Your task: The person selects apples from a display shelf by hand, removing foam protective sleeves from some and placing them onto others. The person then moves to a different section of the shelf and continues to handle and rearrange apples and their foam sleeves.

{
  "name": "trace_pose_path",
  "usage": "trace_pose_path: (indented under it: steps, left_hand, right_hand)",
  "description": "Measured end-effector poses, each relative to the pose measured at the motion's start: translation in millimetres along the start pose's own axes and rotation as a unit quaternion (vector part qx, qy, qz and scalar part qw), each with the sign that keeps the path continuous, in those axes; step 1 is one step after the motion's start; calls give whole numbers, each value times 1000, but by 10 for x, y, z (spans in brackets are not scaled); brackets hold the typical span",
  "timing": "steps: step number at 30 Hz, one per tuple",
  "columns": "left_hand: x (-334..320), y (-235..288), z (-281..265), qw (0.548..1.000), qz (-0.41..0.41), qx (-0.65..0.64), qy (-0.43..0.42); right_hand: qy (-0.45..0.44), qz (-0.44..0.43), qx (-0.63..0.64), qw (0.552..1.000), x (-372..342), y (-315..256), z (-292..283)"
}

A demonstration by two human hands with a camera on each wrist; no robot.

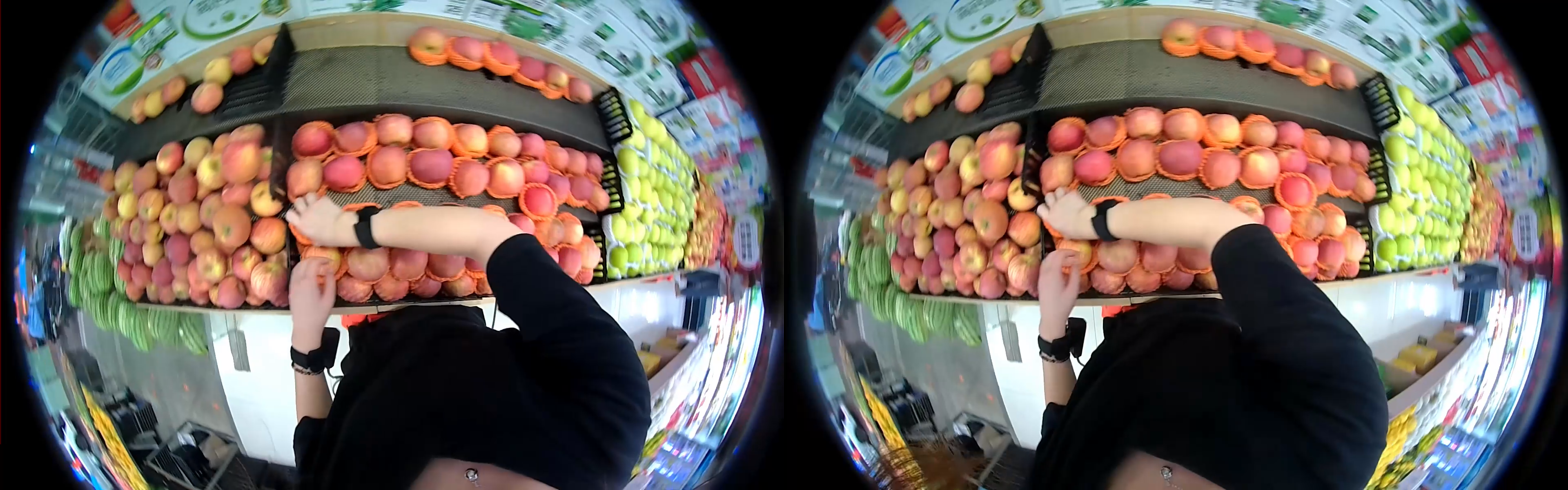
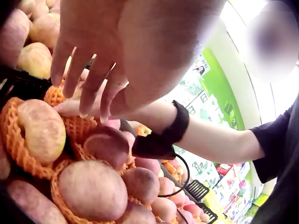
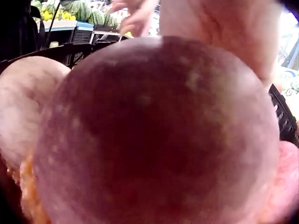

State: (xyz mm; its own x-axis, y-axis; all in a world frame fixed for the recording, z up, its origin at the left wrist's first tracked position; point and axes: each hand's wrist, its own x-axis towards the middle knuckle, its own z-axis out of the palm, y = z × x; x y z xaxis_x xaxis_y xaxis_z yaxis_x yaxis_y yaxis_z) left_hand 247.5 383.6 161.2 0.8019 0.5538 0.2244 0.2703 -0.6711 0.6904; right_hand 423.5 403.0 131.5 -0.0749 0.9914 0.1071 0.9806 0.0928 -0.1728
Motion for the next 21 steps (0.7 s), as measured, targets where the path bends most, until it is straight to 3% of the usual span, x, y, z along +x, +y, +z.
trace_pose_path:
  steps: [2, 4, 8, 10, 12, 16, 18, 21]
  left_hand:
    - [91, -9, -92, 999, -20, -3, 27]
    - [125, -154, -51, 996, -75, 0, 42]
    - [252, -260, 29, 999, -45, -8, 11]
    - [309, -319, 90, 998, -60, -26, -10]
    - [386, -376, 142, 997, -63, -33, -27]
    - [417, -455, 316, 998, -23, 50, -33]
    - [397, -466, 436, 992, 10, 125, -26]
    - [419, -441, 424, 987, 1, 153, -51]
  right_hand:
    - [-3, 17, -12, 1000, -53, -57, -3]
    - [-97, 4, 36, 995, -54, -40, -12]
    - [-37, 29, 61, 997, -115, -48, 209]
    - [-69, 48, 65, 994, -126, -91, 136]
    - [-47, 65, 106, 991, -192, -94, 149]
    - [44, 35, 177, 983, -794, -93, -603]
    - [-11, 52, 282, 958, -1175, -4, -1088]
    - [57, 61, 435, 896, -2002, 273, -1538]
